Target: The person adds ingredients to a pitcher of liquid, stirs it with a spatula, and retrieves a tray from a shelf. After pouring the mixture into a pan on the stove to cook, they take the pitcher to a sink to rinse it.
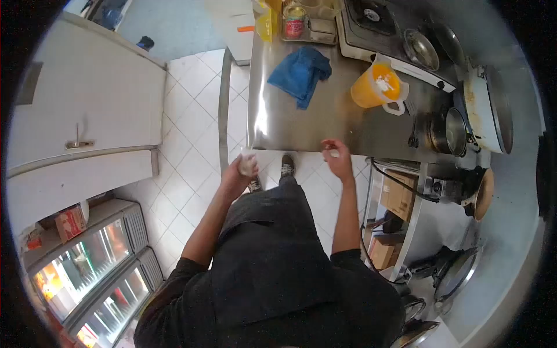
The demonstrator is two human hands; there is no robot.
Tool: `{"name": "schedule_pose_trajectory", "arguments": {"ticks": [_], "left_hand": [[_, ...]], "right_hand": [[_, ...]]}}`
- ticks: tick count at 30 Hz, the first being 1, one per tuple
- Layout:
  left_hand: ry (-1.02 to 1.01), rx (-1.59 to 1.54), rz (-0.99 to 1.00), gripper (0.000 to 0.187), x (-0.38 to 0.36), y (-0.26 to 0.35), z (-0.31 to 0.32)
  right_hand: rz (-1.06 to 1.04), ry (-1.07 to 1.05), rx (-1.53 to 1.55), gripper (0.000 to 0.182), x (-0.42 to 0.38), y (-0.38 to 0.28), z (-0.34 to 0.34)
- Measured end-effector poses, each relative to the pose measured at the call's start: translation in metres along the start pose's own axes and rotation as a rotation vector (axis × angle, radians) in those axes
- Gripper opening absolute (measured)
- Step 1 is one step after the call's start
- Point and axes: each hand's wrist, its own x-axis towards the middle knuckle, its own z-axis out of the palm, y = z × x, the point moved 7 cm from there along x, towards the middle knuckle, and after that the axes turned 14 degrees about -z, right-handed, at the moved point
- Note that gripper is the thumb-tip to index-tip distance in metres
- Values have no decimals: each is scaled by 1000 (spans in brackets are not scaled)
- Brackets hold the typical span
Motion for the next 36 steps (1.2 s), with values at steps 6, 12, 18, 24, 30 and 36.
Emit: {"name": "schedule_pose_trajectory", "arguments": {"ticks": [6,12,18,24,30,36], "left_hand": [[-53,-142,-24,40,-2,25,25],[-70,-245,-93,34,0,14,-23],[-11,-205,-121,35,2,12,-19],[56,-70,-163,33,6,14,7],[0,-48,-124,42,19,12,36],[-78,-12,-115,38,22,20,71]], "right_hand": [[-19,344,-526,14,-7,30,-40],[88,354,-762,15,19,63,-86],[125,191,-809,15,37,79,-86],[186,53,-869,15,45,74,-85],[143,23,-898,17,44,95,-67],[-88,-152,-53,16,33,-63,68]]}}
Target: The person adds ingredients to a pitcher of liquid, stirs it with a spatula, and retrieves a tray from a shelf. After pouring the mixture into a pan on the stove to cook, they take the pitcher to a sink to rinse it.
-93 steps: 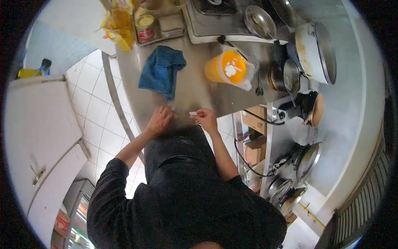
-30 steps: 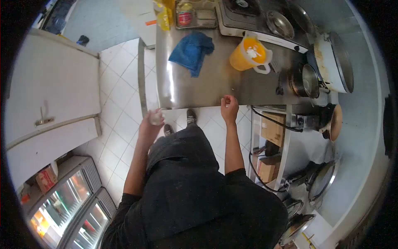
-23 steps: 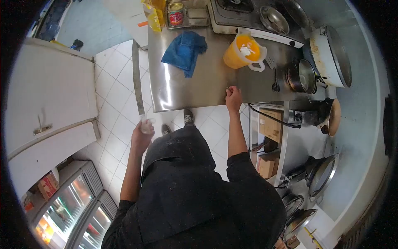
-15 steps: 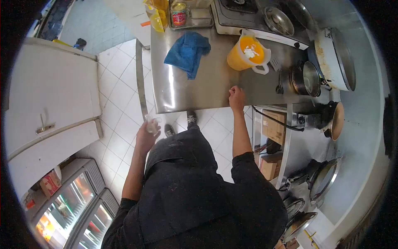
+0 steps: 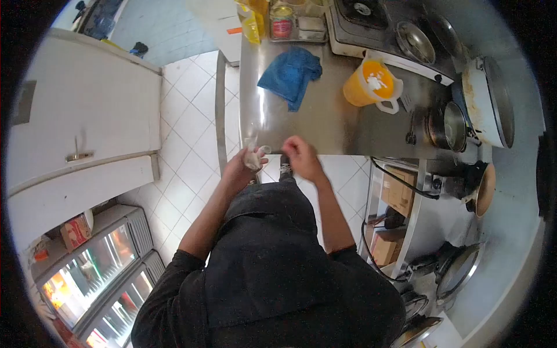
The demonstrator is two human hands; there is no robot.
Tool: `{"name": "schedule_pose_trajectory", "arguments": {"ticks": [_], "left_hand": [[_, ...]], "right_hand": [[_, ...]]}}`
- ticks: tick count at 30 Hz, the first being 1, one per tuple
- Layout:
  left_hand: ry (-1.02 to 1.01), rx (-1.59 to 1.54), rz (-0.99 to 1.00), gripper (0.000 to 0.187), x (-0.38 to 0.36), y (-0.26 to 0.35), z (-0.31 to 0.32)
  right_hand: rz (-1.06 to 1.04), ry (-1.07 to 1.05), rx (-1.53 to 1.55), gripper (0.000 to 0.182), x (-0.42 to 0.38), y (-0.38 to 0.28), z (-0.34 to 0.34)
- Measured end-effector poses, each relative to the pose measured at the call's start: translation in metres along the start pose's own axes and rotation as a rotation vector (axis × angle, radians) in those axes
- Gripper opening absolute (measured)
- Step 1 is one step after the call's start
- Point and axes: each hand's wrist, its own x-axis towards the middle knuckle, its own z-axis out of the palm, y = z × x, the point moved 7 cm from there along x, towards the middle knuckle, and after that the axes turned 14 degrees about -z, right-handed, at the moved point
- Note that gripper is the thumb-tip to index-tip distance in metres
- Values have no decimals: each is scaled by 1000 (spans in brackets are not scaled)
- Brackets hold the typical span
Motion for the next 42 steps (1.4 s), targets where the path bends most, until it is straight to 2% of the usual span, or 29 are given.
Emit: {"name": "schedule_pose_trajectory", "arguments": {"ticks": [1,2,3,4,6,9,11,13,15,16,17,19,20,23,25,27,28,31,33,34,37,38,39,40,41,42], "left_hand": [[3,44,27,41,1,3,0],[5,88,53,44,2,5,-2],[5,132,82,46,2,7,-3],[152,208,76,48,-20,15,5],[163,292,110,42,-20,20,-19],[295,522,248,46,-32,45,-61],[295,625,334,50,-44,62,-94],[159,629,222,54,-77,82,-101],[202,643,323,57,-100,108,-131],[296,770,388,57,-123,124,-139],[394,898,448,57,-145,141,-146],[315,960,482,57,-142,158,-184],[379,960,406,57,-135,164,-206],[403,824,278,54,-133,198,-243],[262,575,383,46,-75,214,-301],[10,129,121,41,-97,255,-279],[-174,-6,110,37,-76,273,-290],[-20,374,107,34,-73,350,-306],[103,1062,172,32,-73,419,-300],[104,716,78,34,-68,445,-302],[-82,403,68,37,-26,532,-308],[-124,453,110,40,-11,566,-311],[36,601,72,40,38,593,-349],[3,567,121,39,22,633,-324],[-30,528,173,39,8,680,-297],[-9,484,170,35,17,715,-296]], "right_hand": [[23,-88,-16,14,8,-44,16],[-176,-125,-175,12,15,-82,30],[-161,-154,-279,12,18,-93,46],[-150,-181,-387,13,22,-103,62],[-161,-226,-520,13,30,-117,85],[-165,-208,-508,13,46,-128,120],[-158,-208,-507,23,62,-122,150],[-110,-204,-457,29,78,-130,178],[1,-357,-305,35,95,-123,223],[68,-440,-232,39,98,-116,248],[48,-486,-182,38,102,-106,273],[12,-570,-88,38,119,-97,315],[45,-626,-126,41,126,-96,326],[101,-701,-120,45,168,-113,342],[91,-633,-197,43,204,-116,337],[81,-541,-238,41,242,-102,332],[77,-494,-247,41,261,-91,330],[148,-413,-252,43,309,-24,331],[278,-467,-429,45,342,18,333],[304,-481,-462,45,358,43,335],[318,-644,-655,45,411,124,346],[372,-666,-621,45,435,138,347],[433,-693,-581,45,454,148,347],[495,-722,-542,44,469,159,349],[530,-607,-460,41,487,165,346],[558,-493,-381,39,506,171,343]]}}
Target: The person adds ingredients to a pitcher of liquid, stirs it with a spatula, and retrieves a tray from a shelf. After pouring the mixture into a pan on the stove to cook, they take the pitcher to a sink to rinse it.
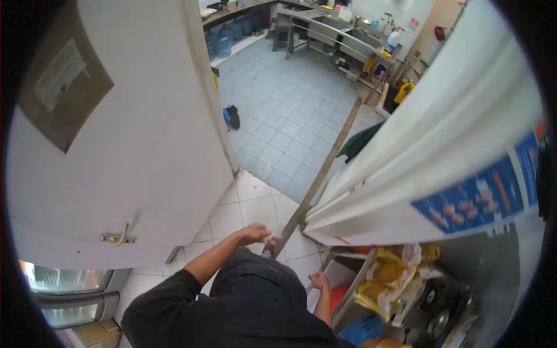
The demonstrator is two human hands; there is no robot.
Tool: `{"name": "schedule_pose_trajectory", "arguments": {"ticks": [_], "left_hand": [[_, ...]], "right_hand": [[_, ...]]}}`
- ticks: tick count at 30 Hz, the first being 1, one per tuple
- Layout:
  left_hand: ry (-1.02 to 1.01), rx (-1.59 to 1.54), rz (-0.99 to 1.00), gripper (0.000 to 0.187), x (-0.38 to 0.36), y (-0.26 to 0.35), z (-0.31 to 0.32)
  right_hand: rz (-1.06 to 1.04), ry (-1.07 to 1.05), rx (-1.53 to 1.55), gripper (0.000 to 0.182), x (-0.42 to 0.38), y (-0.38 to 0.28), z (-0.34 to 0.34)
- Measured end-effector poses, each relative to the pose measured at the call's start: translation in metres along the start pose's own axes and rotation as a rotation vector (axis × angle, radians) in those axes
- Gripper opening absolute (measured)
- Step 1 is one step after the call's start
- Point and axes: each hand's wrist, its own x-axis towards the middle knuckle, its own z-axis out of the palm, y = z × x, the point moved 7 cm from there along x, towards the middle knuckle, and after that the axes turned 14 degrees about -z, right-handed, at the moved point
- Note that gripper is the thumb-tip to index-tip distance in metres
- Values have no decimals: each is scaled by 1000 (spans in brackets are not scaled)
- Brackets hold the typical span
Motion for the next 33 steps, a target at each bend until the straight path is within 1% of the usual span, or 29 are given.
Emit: {"name": "schedule_pose_trajectory", "arguments": {"ticks": [1,3,4,6,7,8,9,10,11,12,14,15,16,17,18,19,20,21,23,24,25,26,27,28,30,31,32,33], "left_hand": [[25,-45,-6,32,15,28,-16],[101,54,-126,27,51,79,-50],[135,116,-190,30,77,96,-72],[196,255,-225,30,119,146,-106],[225,332,-247,32,137,173,-125],[193,311,-279,31,155,199,-144],[119,352,-225,31,179,231,-174],[41,384,-174,31,202,264,-207],[150,264,-254,32,216,298,-252],[193,119,-149,29,205,348,-293],[634,181,2,26,159,459,-398],[672,-263,227,23,145,491,-468],[627,-357,450,35,154,497,-594],[869,-761,530,41,132,518,-661],[1096,-912,700,57,75,538,-670],[1430,-825,650,60,23,552,-660],[1821,-654,257,67,1,552,-670],[1806,-525,278,65,9,564,-673],[1759,-266,315,62,38,564,-668],[1771,-215,301,56,74,557,-662],[1650,-171,256,52,128,533,-670],[1596,118,7,48,159,538,-620],[1419,312,-119,47,254,485,-652],[1133,239,-161,47,317,452,-618],[617,551,-342,47,416,457,-477],[355,678,-367,47,462,468,-403],[134,787,-330,50,493,486,-352],[-67,905,-245,51,502,528,-299]], "right_hand": [[18,80,108,36,16,1,-12],[30,200,430,29,37,2,-25],[39,264,596,25,48,-1,-29],[154,330,619,18,55,-10,-41],[204,347,619,19,60,28,-28],[254,365,620,20,72,59,-16],[369,489,552,20,52,21,-27],[440,481,644,17,44,24,-14],[514,477,732,14,38,41,4],[584,468,752,14,36,26,8],[653,416,760,14,64,-24,10],[666,390,763,15,91,-51,9],[660,369,758,15,116,-77,3],[641,349,756,15,143,-102,-5],[617,332,753,16,169,-123,-15],[595,322,747,16,193,-141,-27],[570,321,744,17,216,-158,-41],[548,321,740,17,238,-172,-55],[513,319,732,18,275,-194,-82],[502,323,730,19,290,-201,-94],[493,328,732,19,306,-206,-105],[491,333,732,20,321,-208,-114],[493,335,732,20,333,-210,-124],[498,350,738,21,342,-208,-132],[503,390,735,22,364,-206,-148],[525,412,751,23,396,-207,-146],[514,417,730,24,423,-208,-153],[504,429,703,24,453,-209,-165]]}}
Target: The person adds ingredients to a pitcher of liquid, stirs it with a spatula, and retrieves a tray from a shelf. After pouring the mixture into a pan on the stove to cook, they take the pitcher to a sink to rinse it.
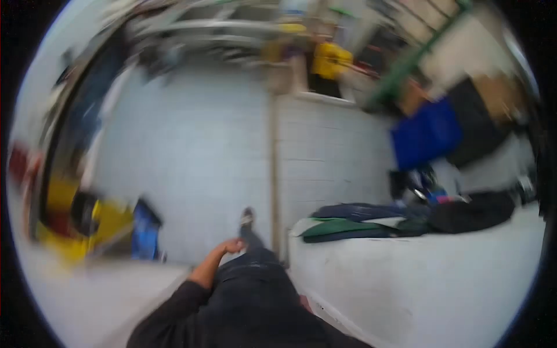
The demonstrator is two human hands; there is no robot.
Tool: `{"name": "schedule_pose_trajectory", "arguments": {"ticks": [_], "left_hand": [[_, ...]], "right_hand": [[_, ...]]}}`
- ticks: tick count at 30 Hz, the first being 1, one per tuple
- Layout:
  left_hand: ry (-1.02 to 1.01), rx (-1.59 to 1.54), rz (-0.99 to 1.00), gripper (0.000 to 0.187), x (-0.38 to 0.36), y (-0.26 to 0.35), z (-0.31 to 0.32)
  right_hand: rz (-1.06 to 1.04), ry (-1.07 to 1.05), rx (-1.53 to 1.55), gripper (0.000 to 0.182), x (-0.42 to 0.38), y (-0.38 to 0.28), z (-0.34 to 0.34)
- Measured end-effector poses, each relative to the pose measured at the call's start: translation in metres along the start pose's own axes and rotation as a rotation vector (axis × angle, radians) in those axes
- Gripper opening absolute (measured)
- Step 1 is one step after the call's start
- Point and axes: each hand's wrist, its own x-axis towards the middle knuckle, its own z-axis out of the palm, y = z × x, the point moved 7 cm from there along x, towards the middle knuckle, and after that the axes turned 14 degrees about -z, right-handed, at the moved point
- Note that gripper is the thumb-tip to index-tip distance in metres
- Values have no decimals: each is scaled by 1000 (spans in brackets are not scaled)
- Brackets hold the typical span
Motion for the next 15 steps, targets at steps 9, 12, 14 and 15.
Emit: {"name": "schedule_pose_trajectory", "arguments": {"ticks": [9,12,14,15], "left_hand": [[508,499,136,35,211,164,-301],[268,637,43,38,264,216,-376],[275,672,35,34,305,276,-383],[265,700,68,32,328,310,-384]], "right_hand": [[-281,31,-80,37,149,-284,-47],[-450,0,218,43,146,-396,-72],[-532,-44,94,45,145,-473,-105],[-573,-74,25,46,153,-509,-131]]}}
